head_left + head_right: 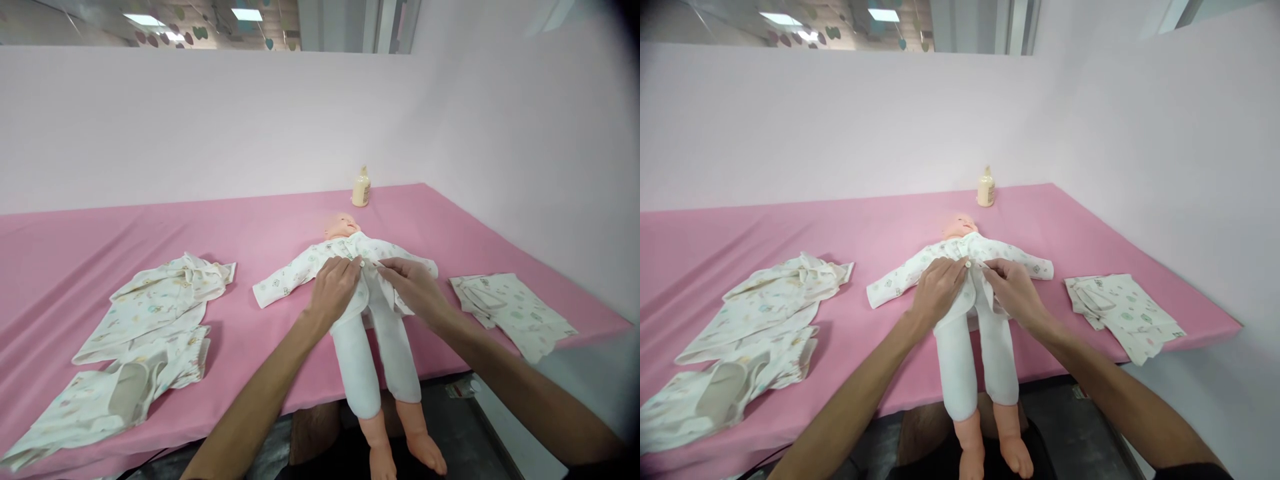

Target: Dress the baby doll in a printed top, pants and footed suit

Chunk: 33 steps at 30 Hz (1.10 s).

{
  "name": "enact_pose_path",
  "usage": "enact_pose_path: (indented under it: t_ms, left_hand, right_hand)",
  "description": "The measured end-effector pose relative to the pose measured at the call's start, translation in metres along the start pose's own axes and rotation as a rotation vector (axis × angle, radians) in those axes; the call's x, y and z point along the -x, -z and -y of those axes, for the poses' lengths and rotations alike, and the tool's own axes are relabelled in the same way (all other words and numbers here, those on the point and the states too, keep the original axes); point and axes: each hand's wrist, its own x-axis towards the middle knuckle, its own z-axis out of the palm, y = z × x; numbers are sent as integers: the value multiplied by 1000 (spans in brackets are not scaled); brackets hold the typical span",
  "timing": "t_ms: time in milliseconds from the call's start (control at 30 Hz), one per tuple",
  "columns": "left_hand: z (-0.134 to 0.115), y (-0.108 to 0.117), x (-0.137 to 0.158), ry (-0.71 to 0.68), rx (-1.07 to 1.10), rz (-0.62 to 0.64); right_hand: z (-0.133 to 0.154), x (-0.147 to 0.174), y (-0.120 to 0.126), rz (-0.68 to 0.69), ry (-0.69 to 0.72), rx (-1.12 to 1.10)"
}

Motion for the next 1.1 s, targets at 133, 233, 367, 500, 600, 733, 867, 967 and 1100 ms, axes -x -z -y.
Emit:
enact_pose_path:
  t_ms: [133, 233, 367, 500, 600, 733, 867, 967, 1100]
  left_hand:
    - [-1, 0, -1, 15, 7, -7]
    - [-2, 0, -2, 26, 7, 12]
    - [-3, 1, -2, 25, 12, -5]
    - [-4, 1, -2, -23, -25, -57]
    - [-6, 1, -1, -45, -51, -69]
    - [-7, 1, -1, -40, -54, -36]
    - [-8, 3, -1, -29, -30, -5]
    - [-7, 3, 0, -13, 6, 1]
    - [-6, 0, 1, 30, 26, -8]
  right_hand:
    - [-1, 0, 2, 13, -8, -5]
    - [0, 0, 0, -5, 2, 2]
    - [2, -1, -8, -5, 1, -63]
    - [2, 1, -17, 60, -53, -224]
    - [3, 4, -20, 46, -29, -252]
    - [5, 4, -21, 5, -1, -187]
    - [6, 3, -23, 19, 21, -132]
    - [5, 4, -22, 22, 144, -44]
    - [2, 2, -15, 31, 170, -37]
